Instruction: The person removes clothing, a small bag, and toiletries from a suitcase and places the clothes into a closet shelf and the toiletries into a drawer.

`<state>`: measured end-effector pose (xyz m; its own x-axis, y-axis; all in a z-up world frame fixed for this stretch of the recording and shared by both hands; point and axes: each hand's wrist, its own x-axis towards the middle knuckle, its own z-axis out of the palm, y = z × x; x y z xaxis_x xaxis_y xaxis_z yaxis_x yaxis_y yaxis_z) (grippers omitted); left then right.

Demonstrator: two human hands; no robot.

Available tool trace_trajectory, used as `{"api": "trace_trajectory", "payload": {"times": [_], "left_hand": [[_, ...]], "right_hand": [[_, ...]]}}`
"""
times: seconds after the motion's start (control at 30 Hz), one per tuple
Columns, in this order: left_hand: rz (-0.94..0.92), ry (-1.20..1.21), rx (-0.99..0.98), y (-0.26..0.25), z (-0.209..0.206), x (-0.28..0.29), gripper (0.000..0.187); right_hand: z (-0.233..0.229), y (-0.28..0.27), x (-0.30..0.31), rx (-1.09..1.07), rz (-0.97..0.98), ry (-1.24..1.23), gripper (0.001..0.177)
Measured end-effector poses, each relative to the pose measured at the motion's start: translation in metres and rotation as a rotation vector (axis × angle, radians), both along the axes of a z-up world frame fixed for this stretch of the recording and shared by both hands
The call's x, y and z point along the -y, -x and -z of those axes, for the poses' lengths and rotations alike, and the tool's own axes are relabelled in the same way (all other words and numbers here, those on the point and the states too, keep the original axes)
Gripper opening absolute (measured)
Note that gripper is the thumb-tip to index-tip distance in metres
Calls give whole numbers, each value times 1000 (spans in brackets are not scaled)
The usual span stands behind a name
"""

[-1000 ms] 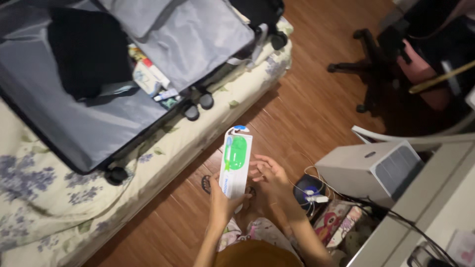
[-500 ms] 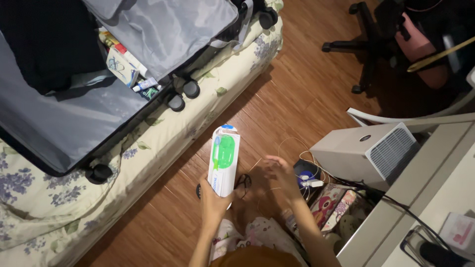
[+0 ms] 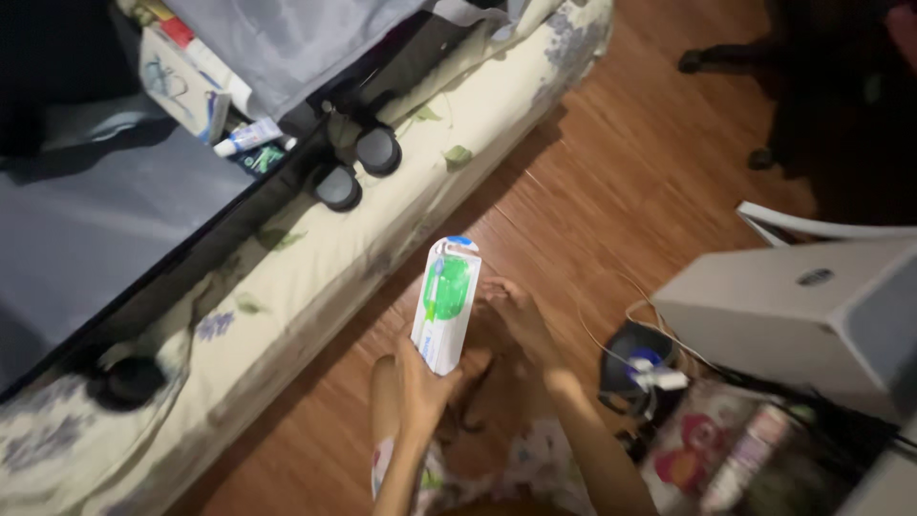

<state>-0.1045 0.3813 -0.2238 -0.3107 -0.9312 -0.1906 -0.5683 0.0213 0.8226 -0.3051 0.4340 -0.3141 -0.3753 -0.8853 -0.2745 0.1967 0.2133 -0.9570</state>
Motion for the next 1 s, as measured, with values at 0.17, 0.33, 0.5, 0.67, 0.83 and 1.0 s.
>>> {"api": "trace_trajectory", "payload": {"times": [0.17, 0.33, 0.5, 0.67, 0.83, 1.0], "left_hand": [[-103, 1, 81, 6, 120, 24, 86], [-169, 95, 48, 12, 225, 31, 91], [-168, 153, 61, 10, 293, 36, 95], [-152, 98, 122, -2, 304, 38, 91], [-190, 107, 146, -23, 307, 29, 104], [-185, 118, 182, -40, 308, 18, 99]], "right_hand": [[183, 5, 63, 320, -1, 48, 41], [278, 11, 107, 195, -72, -24, 46], [298, -10, 151, -622, -247, 600, 40], [361, -53, 187, 299, -351, 235, 26], [410, -72, 198, 905, -214, 306, 40], [412, -79, 206, 1091, -62, 230, 58]]}}
